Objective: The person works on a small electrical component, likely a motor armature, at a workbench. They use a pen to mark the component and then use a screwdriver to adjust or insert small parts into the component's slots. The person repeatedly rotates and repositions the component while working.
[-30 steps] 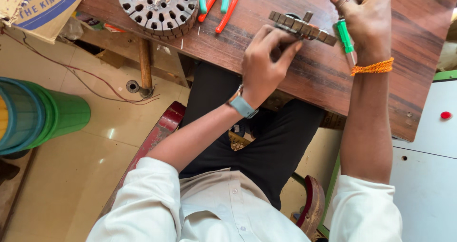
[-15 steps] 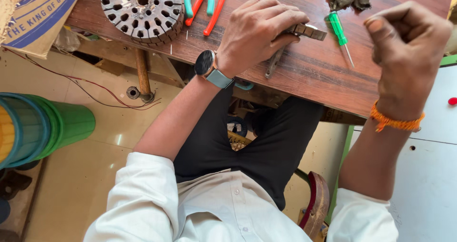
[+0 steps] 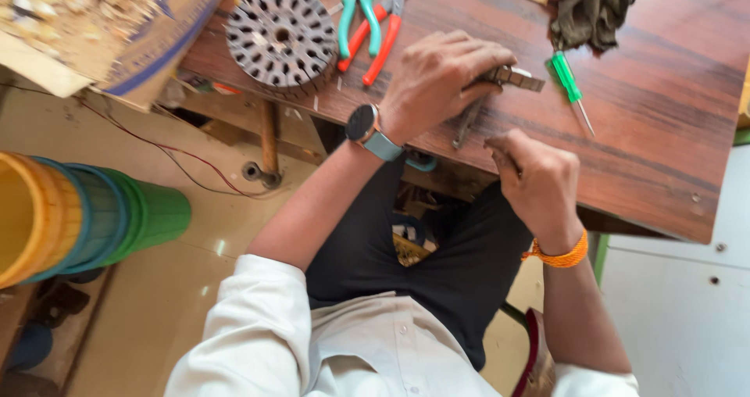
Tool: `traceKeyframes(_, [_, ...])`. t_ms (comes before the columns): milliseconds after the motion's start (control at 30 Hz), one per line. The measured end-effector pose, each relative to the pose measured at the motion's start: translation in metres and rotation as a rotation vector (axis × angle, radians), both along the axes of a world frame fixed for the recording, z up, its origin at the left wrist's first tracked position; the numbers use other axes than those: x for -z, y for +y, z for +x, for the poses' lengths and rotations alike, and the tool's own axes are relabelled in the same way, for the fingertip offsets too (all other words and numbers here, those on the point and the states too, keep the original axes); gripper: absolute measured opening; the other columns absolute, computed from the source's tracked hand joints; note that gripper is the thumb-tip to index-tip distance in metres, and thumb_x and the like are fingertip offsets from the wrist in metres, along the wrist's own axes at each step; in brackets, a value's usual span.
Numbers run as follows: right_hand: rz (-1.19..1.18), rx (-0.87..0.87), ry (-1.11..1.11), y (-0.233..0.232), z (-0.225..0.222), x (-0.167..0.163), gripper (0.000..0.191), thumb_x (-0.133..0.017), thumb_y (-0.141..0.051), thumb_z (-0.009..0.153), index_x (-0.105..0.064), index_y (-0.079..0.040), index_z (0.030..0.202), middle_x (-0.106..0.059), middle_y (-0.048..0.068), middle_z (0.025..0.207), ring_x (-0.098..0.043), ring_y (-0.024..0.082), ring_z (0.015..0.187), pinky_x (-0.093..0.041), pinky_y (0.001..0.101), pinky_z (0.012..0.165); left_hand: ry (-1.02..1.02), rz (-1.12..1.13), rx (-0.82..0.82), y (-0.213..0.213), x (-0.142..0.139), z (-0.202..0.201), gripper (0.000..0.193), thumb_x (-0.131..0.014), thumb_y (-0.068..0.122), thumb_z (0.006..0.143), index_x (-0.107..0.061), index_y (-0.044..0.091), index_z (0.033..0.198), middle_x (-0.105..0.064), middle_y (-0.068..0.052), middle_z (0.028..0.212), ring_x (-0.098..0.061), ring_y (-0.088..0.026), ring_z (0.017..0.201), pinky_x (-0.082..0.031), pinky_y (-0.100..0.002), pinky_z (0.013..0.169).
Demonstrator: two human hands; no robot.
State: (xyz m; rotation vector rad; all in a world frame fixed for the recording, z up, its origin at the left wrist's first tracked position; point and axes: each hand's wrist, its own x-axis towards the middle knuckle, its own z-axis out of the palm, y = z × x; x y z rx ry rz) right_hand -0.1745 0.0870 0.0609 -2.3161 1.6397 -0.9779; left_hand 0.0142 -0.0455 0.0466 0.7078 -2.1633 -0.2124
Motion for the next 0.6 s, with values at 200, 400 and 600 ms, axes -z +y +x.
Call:
traceKeyframes(200, [-0.108, -0.034, 0.070, -0.013, 0.005, 0.026, 0.007, -0.071, -0.003, 0.092, -0.071, -0.007, 0.098, -0.069, 0.011, 0.086, -0.068, 0.031, 0.076, -0.053, 0.0405, 0.068, -0.027, -0.007, -0.006, 0.000, -0.004, 0.004, 0.043, -0.079, 0.029, 0.089, -0.067, 0.020, 0.129, -0.073, 0.003, 0.121, -0.069, -0.019, 0.109, -0.054, -0.033, 0.095])
traceKeyframes(400, [0.038, 0.047, -0.199, -0.015, -0.004, 0.035, 0.006, -0.075, -0.007, 0.087, -0.072, -0.002, 0.089, -0.065, 0.012, 0.083, -0.060, 0.025, 0.063, -0.047, 0.0358, 0.061, -0.015, 0.004, -0.028, 0.003, 0.004, 0.001, 0.048, -0.081, 0.031, 0.086, -0.065, 0.023, 0.130, -0.072, 0.005, 0.124, -0.070, -0.016, 0.111, -0.053, -0.034, 0.093])
traceKeyframes(600, [0.019, 0.187, -0.525, -0.020, -0.013, 0.042, 0.018, -0.069, -0.013, 0.107, -0.072, 0.002, 0.097, -0.061, 0.009, 0.085, -0.056, 0.017, 0.076, -0.043, 0.0309, 0.069, 0.071, -0.143, -0.051, 0.014, -0.017, 0.002, 0.046, -0.077, 0.023, 0.087, -0.063, 0.023, 0.131, -0.068, 0.004, 0.131, -0.063, -0.027, 0.125, -0.053, -0.037, 0.107])
